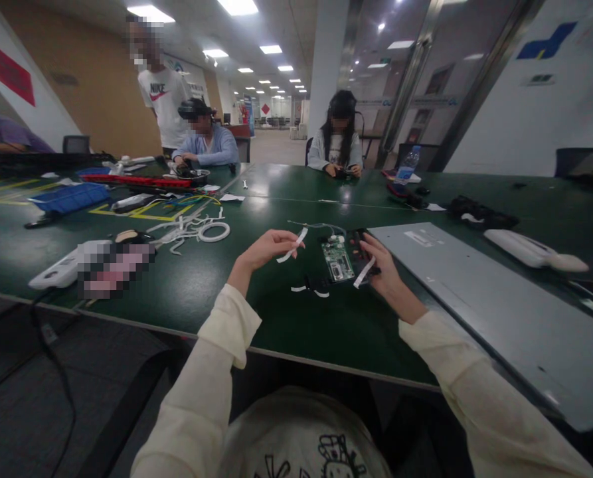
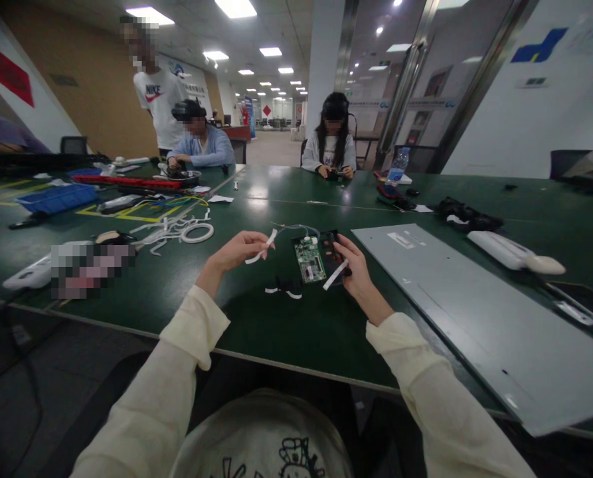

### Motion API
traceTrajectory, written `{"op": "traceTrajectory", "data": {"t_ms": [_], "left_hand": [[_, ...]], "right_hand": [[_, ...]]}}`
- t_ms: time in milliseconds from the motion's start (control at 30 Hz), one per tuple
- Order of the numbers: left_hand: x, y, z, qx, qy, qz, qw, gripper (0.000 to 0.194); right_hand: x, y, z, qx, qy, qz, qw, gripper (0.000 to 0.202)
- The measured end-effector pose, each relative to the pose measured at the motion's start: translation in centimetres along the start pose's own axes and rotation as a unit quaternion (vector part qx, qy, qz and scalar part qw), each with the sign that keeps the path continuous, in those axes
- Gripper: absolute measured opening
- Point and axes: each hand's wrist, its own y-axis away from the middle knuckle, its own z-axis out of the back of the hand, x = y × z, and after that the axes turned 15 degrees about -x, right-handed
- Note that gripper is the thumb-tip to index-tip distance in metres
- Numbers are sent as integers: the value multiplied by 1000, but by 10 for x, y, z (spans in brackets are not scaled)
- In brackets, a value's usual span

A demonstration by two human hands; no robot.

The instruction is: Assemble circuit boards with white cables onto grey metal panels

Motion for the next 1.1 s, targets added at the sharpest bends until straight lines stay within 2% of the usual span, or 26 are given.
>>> {"op": "traceTrajectory", "data": {"t_ms": [100,167,233,300,433,600,767,867,1000,1100], "left_hand": [[8,-12,-9,-145,15,-58,988,31],[11,-18,-14,-181,-13,-86,980,28],[12,-22,-18,-192,-45,-103,975,27],[11,-23,-18,-186,-64,-115,974,24],[9,-19,-17,-135,-48,-107,984,19],[13,-17,-16,-107,38,-40,993,23],[12,-14,-17,-68,101,50,991,33],[8,-11,-15,-38,140,85,986,31],[8,-10,-11,-61,202,80,974,25],[10,-10,-11,-89,186,85,975,26]], "right_hand": [[0,5,-2,18,24,-11,999,41],[0,8,-3,31,40,-16,999,40],[0,11,-4,47,53,-23,997,39],[0,13,-5,60,64,-36,996,39],[1,15,-5,72,76,-53,993,41],[1,16,-5,79,89,-59,991,42],[1,15,-5,81,88,-55,991,44],[0,15,-4,79,83,-54,992,42],[0,14,-4,80,74,-58,992,40],[0,13,-4,82,69,-61,992,41]]}}
